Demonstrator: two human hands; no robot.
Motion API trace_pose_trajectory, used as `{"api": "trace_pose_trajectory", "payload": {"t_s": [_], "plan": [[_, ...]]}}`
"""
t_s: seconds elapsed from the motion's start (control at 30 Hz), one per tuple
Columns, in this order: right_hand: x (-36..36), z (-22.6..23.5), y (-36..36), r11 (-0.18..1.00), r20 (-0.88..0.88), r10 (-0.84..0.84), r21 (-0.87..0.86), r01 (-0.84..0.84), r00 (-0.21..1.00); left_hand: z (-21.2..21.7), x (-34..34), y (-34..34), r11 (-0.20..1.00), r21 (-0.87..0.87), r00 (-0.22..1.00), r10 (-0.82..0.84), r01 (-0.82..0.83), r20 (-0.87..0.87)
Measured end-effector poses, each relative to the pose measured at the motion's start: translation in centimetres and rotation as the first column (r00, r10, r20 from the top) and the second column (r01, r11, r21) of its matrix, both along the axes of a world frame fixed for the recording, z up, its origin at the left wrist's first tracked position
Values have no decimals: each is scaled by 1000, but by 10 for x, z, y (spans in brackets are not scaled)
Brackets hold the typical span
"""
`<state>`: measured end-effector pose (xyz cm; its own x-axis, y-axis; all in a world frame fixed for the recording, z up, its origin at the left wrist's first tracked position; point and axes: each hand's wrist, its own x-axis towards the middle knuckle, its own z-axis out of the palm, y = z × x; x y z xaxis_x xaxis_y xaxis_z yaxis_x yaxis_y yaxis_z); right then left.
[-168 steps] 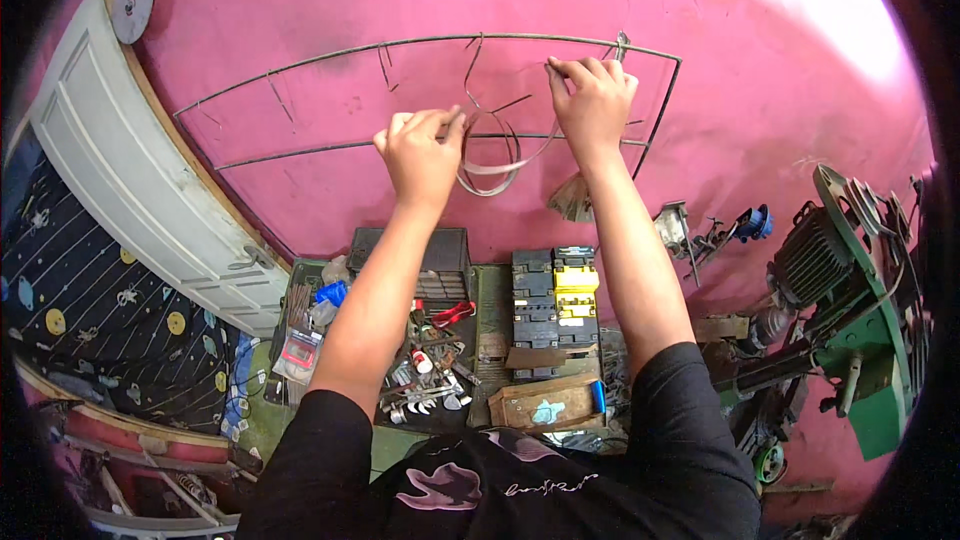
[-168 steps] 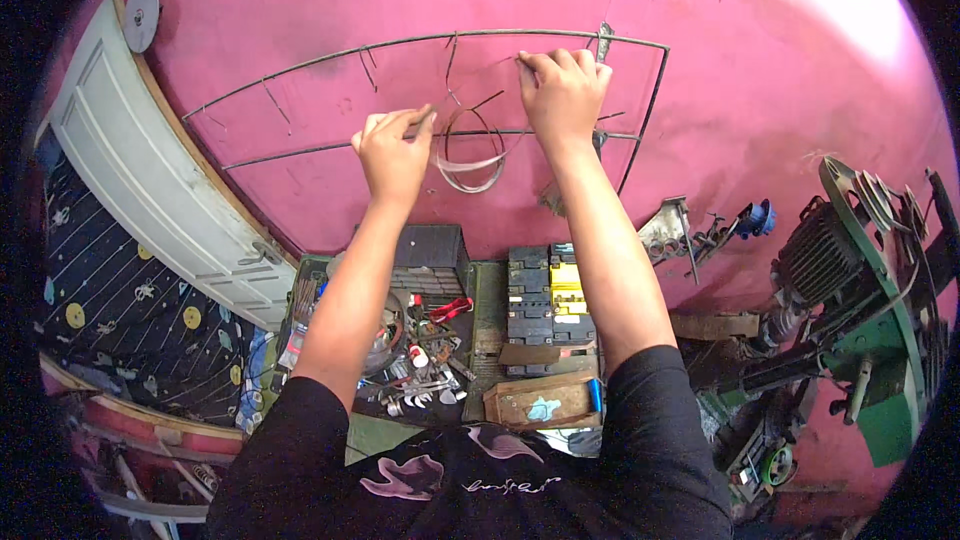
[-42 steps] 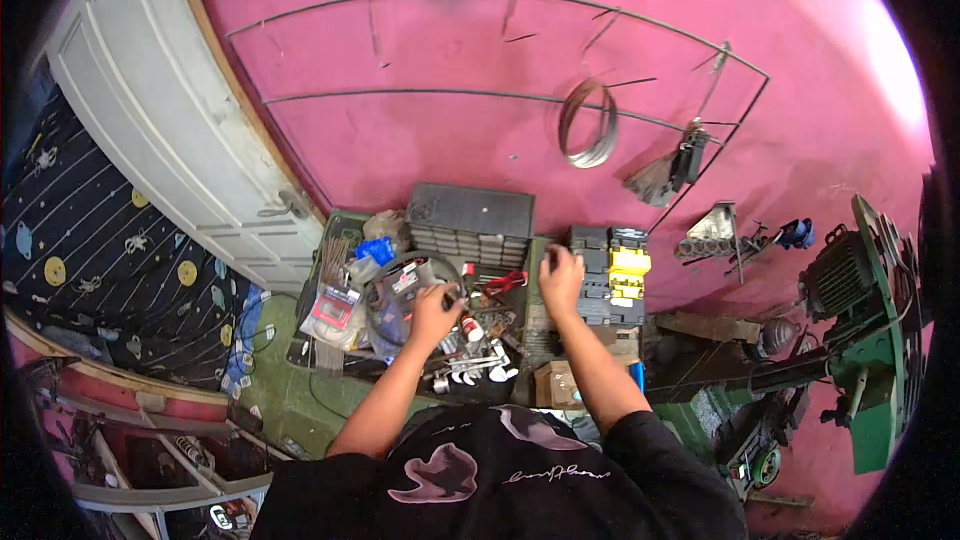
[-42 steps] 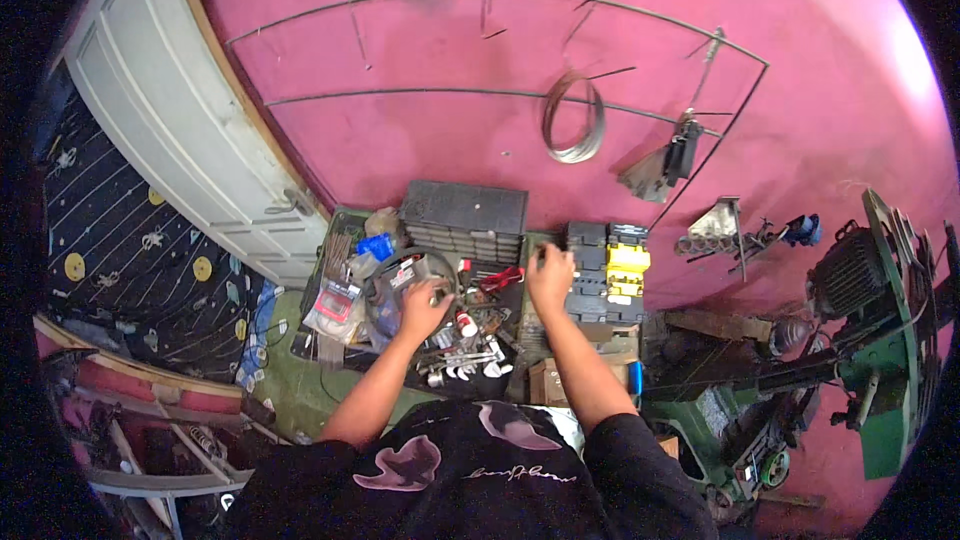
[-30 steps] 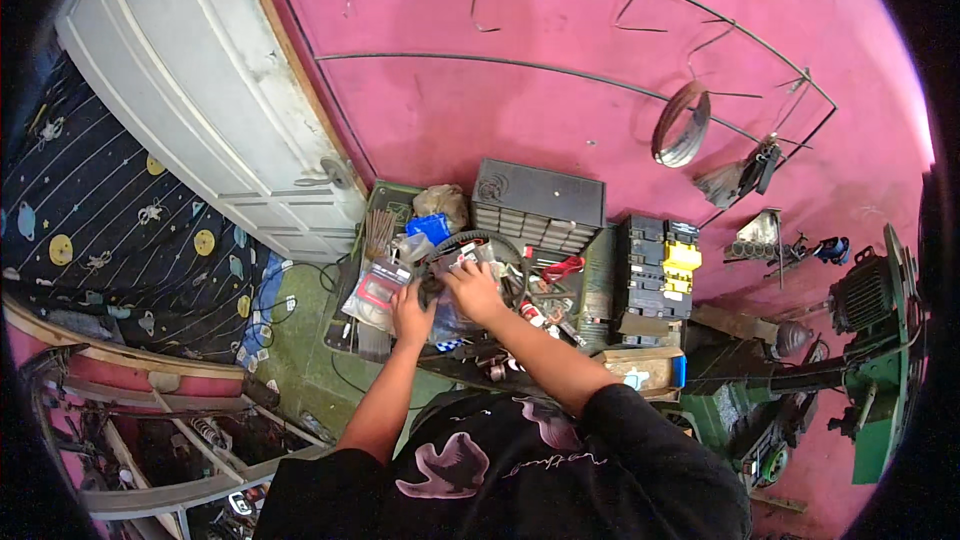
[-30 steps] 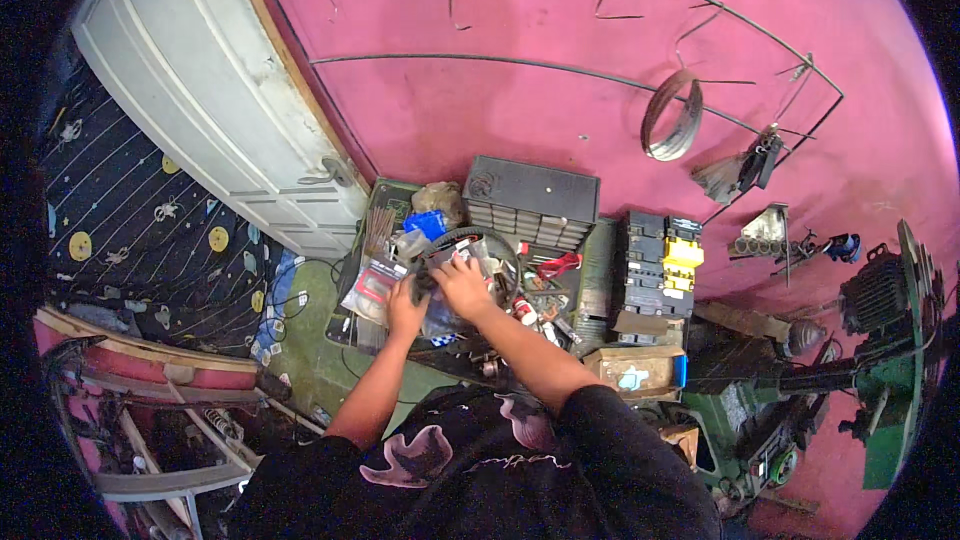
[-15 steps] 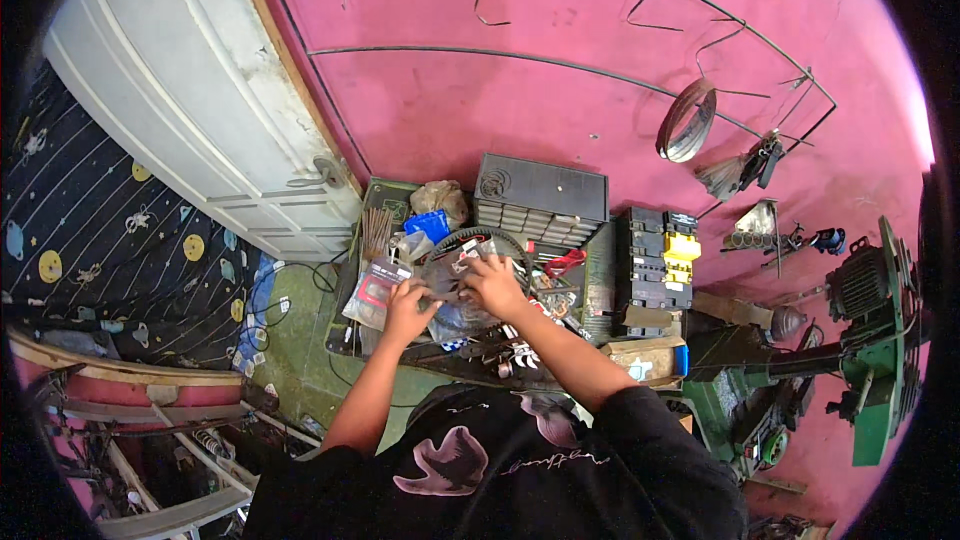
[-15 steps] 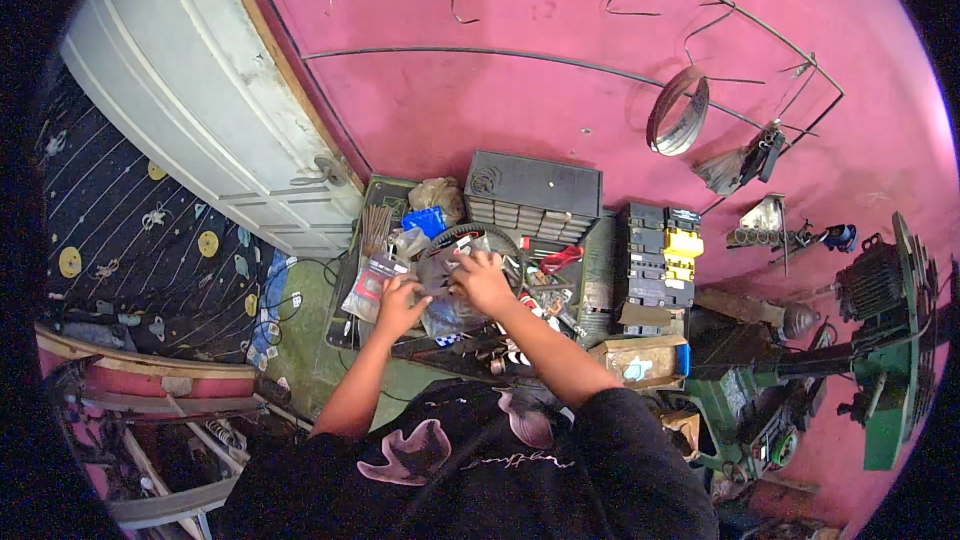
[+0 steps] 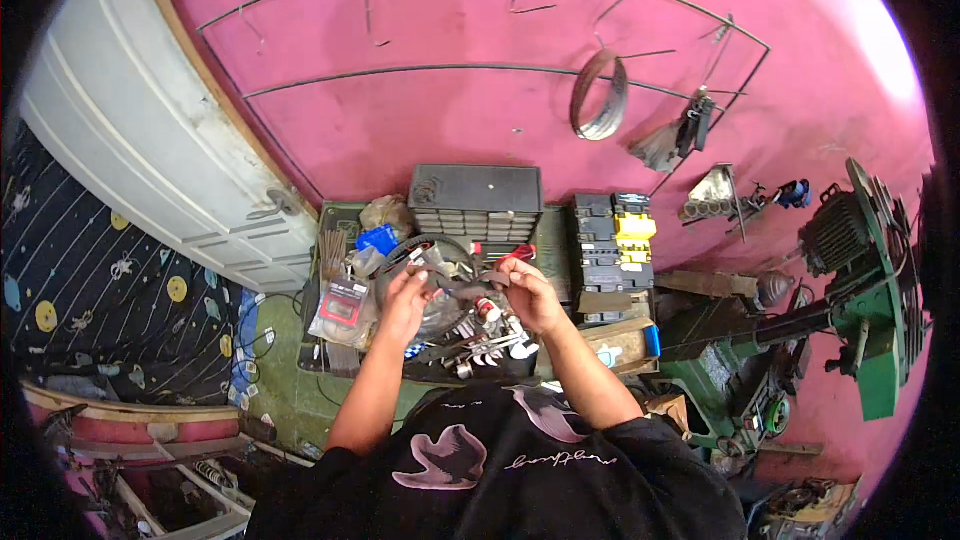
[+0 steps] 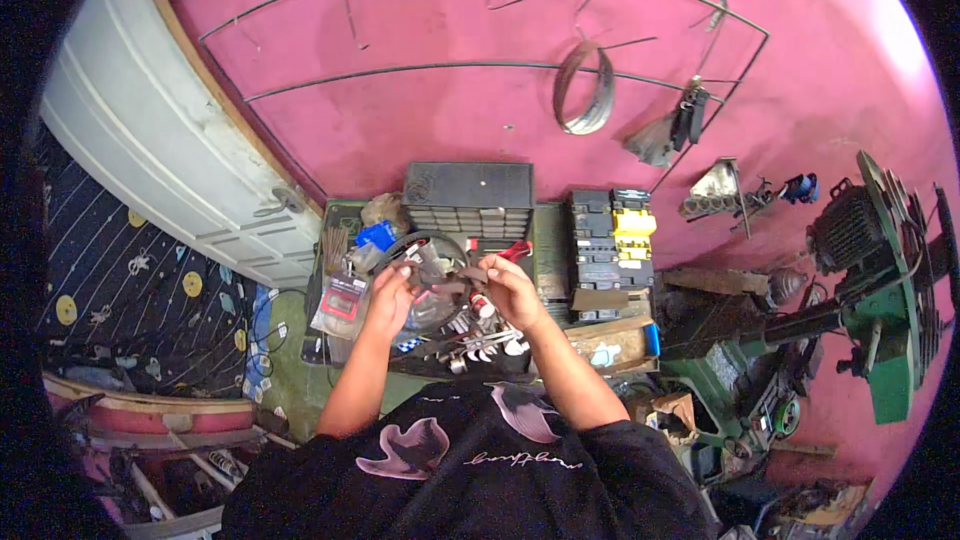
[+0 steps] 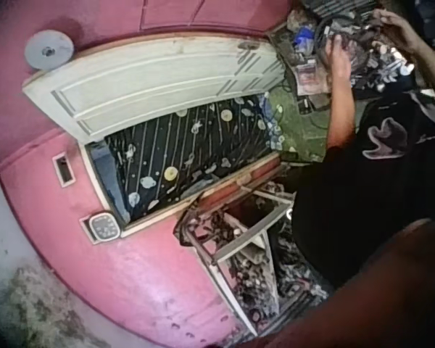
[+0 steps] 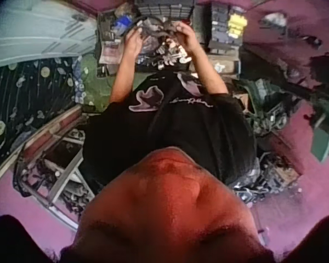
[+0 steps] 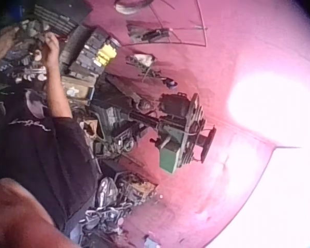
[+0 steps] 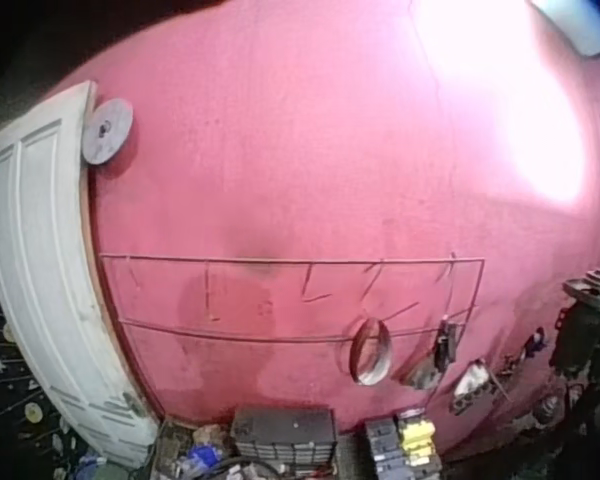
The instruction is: The person organizes various tools and hardware items on a cluttered workbench. They pick up wrenches, pliers, and other metal tools, sorting them into piles or placing them on a wall-mounted rack. The person also handles timing belts, hanging them on hooks, and moves small bottles and packages to different locations on the bench.
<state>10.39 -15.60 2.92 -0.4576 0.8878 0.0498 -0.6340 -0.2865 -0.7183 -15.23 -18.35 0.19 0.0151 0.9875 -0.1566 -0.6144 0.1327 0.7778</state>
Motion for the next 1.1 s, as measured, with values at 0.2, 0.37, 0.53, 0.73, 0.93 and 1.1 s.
{"api": "trace_pose_trajectory", "payload": {"t_s": [0.2, 0.37, 0.53, 0.73, 0.93, 1.1], "plan": [[68, 16, -5, 964, 651, -75, 242, -114, 755, 18, 41, 11, 1000, -9, 992, -6, 7, 124], [117, 19, -5, 980, 459, -108, 200, 16, 882, 28, 78, 20, 998, 47, 995, -36, 32, 94], [135, 45, -10, 994, 145, -81, 79, 71, 986, 42, 113, 23, 978, 130, 985, -156, 166, -78], [155, 42, -3, 995, -65, -60, 77, 65, 996, 57, 140, 25, 962, 177, 978, -210, 208, -11], [172, 35, 10, 994, -38, -73, 85, 76, 997, 79, 156, 29, 957, 227, 980, -196, 181, 45], [175, 71, 13, 965, 401, -198, 242, 105, 895, 126, 180, 27, 939, 256, 903, -107, 230, -417]]}}
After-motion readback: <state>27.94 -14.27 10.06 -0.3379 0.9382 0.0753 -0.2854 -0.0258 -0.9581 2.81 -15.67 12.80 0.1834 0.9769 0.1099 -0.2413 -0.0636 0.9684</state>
